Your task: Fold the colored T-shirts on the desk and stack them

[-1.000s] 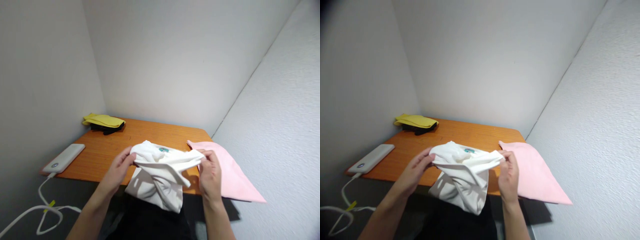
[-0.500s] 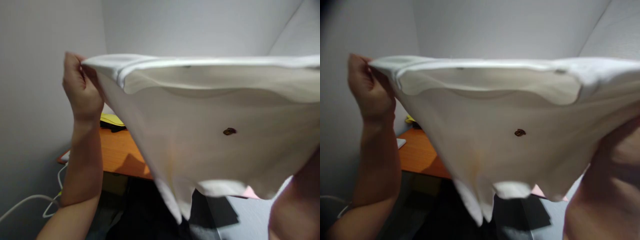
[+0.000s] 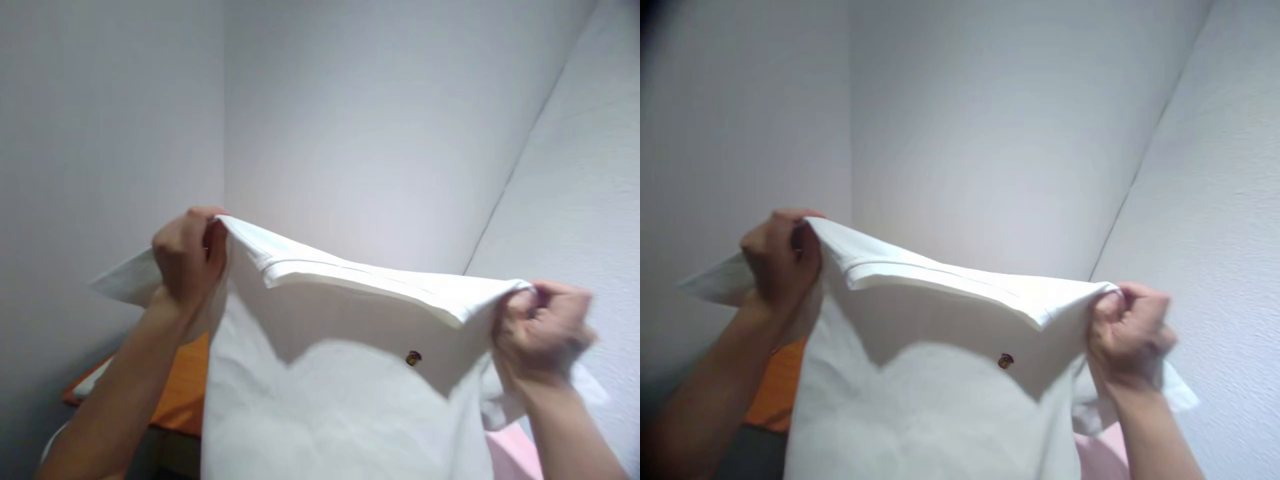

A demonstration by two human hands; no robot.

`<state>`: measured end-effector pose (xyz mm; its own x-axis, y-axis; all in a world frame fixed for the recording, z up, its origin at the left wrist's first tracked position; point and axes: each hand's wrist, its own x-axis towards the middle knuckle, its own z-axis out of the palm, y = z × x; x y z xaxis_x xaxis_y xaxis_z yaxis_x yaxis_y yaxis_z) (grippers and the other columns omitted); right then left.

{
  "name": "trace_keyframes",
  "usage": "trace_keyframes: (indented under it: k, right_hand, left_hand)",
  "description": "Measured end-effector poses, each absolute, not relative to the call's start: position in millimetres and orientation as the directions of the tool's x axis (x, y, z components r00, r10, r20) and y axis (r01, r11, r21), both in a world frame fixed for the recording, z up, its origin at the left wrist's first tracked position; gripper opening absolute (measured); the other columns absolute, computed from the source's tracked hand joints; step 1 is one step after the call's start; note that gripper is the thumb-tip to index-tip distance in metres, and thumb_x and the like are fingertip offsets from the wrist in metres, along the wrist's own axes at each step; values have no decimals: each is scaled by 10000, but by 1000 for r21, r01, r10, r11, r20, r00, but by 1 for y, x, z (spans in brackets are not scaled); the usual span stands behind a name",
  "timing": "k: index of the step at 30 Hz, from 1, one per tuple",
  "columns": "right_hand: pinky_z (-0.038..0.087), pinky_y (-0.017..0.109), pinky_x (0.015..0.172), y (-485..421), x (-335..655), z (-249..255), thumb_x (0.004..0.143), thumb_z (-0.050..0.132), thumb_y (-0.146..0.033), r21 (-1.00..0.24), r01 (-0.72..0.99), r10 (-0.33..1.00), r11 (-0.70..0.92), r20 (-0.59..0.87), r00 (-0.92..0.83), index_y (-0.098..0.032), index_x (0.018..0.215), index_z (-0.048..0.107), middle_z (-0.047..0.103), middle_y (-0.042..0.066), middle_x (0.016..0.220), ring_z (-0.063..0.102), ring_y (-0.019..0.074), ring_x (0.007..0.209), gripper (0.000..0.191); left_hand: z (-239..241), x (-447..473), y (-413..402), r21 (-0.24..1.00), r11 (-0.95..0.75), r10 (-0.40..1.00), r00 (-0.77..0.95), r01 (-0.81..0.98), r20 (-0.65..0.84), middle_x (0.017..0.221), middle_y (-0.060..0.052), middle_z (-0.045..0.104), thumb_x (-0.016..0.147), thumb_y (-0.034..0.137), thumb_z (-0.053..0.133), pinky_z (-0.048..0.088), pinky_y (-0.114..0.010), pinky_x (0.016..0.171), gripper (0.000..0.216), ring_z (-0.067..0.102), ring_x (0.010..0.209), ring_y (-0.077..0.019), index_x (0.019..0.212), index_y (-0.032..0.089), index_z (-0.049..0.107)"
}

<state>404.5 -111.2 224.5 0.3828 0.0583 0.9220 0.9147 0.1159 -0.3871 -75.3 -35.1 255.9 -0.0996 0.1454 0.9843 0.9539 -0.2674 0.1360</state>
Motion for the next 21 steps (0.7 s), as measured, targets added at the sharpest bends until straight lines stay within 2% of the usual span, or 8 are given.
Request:
trace_keyframes:
  k: [1,3,6,8,11,15,18,21]
  right_hand:
    - [359,329,613,-86,405,224,927,508,-317,-338,940,112,36,936,333,-171,1109,580,590,85,847,521,193,666,245]
    - [369,315,625,-29,400,220,964,431,-334,-240,966,346,-92,902,257,-146,1142,547,602,80,806,542,200,667,284]
    - [408,368,836,45,386,192,1005,335,-312,-89,976,725,-200,656,208,-83,1270,469,605,210,1089,575,279,1002,375]
    - [371,409,946,74,375,157,999,351,-305,-40,982,831,-184,527,178,-69,1289,480,557,250,1216,513,320,1154,395]
    - [307,422,1048,90,362,88,992,367,-319,-26,992,923,-127,362,128,-104,1303,530,511,225,1345,427,322,1287,411]
    - [182,494,1134,99,364,9,978,368,-513,-31,997,988,-75,136,78,-229,1456,427,306,111,1555,191,334,1443,559]
    - [137,582,1127,111,375,-20,967,265,-627,-40,994,994,-98,40,100,-301,1526,280,150,55,1611,99,365,1460,647]
    - [77,627,1121,122,382,-29,958,192,-661,-30,990,990,-141,3,141,-328,1550,158,36,22,1624,0,372,1466,680]
  left_hand:
    - [254,-69,-13,132,-258,255,-64,957,965,925,-77,654,993,404,338,440,-363,841,359,616,863,-219,1109,180,593]
    - [248,-51,38,119,-254,460,12,960,888,999,-125,666,1002,411,292,433,-371,871,415,616,925,-243,1132,145,583]
    - [216,-16,107,86,-286,670,135,954,730,1135,-176,649,992,360,329,422,-389,924,395,595,1051,-274,1171,110,579]
    - [176,4,132,62,-315,752,209,947,626,1269,-200,598,968,311,391,378,-410,1011,382,538,1182,-290,1223,89,569]
    - [97,22,144,36,-376,837,323,926,442,1459,-142,478,960,296,417,276,-411,1125,412,422,1345,-263,1321,143,543]
    - [14,27,151,56,-360,919,343,931,194,1535,-124,374,972,435,366,236,-518,1140,514,312,1428,-304,1413,196,478]
    - [-11,27,165,70,-314,946,306,947,101,1587,-122,237,969,533,278,205,-590,1127,611,221,1460,-342,1486,222,373]
    - [-17,27,179,69,-303,951,297,950,89,1609,-92,161,966,559,234,160,-594,1140,633,150,1480,-330,1515,253,307]
